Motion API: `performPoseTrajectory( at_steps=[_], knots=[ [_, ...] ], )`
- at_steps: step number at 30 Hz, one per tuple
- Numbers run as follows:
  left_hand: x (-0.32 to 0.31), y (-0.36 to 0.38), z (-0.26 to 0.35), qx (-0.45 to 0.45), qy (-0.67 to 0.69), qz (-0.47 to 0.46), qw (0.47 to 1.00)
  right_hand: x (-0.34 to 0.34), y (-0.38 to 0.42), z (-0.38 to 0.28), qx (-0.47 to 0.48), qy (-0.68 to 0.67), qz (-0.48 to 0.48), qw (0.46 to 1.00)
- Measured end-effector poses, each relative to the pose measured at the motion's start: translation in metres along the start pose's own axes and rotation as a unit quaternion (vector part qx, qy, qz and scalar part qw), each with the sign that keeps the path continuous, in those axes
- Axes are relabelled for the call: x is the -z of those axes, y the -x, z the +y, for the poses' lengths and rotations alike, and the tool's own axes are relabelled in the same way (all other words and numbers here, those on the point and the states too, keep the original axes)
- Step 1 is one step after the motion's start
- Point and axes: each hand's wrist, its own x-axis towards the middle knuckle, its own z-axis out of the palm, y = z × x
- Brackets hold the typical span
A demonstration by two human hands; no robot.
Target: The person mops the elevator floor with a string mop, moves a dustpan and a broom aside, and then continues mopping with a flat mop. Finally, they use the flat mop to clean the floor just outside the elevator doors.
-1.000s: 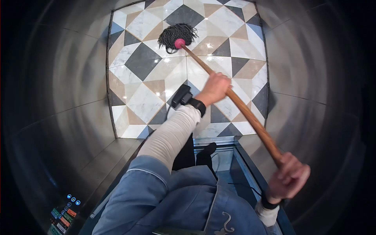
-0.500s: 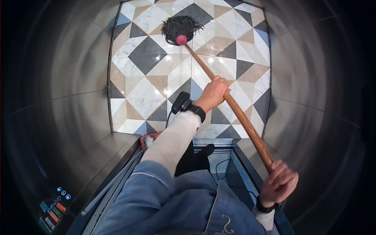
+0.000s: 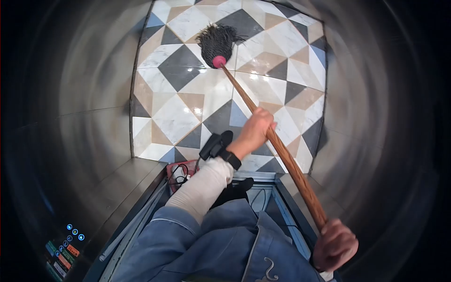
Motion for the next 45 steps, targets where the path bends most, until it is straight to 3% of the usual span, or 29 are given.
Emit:
performPoseTrajectory(
  at_steps=[3,5,7,14,19,23,31,34,39,45],
  knots=[
    [0.002,-0.003,-0.013,-0.015,0.005,0.021,1.000,-0.015,0.003,0.006,0.032,0.000,0.027,0.999],
    [0.015,-0.022,-0.031,-0.023,-0.020,-0.040,0.999,-0.024,-0.005,0.030,0.026,0.004,0.034,0.999],
    [0.033,-0.046,-0.061,-0.020,-0.072,-0.036,0.997,-0.034,-0.019,0.063,0.044,0.014,0.065,0.997],
    [0.124,-0.146,-0.160,0.114,-0.290,-0.023,0.950,-0.106,-0.126,0.173,0.051,0.004,-0.032,0.998],
    [0.180,-0.137,-0.203,0.097,-0.298,0.051,0.948,-0.150,-0.153,0.200,0.072,-0.010,-0.126,0.989],
    [0.188,-0.103,-0.180,0.111,-0.291,0.090,0.946,-0.143,-0.157,0.184,0.063,-0.051,-0.176,0.981],
    [0.159,0.049,-0.136,0.104,-0.242,0.101,0.959,-0.089,-0.088,0.112,-0.090,-0.074,-0.199,0.973],
    [0.137,0.106,-0.137,0.114,-0.187,0.132,0.967,-0.077,-0.052,0.079,-0.068,-0.058,-0.273,0.958],
    [0.065,0.142,-0.069,0.124,-0.146,0.092,0.977,-0.011,0.016,0.020,-0.092,-0.051,-0.247,0.963],
    [-0.049,0.147,-0.012,0.012,-0.077,0.055,0.995,0.060,0.114,-0.044,-0.046,0.038,-0.208,0.976]
  ],
)
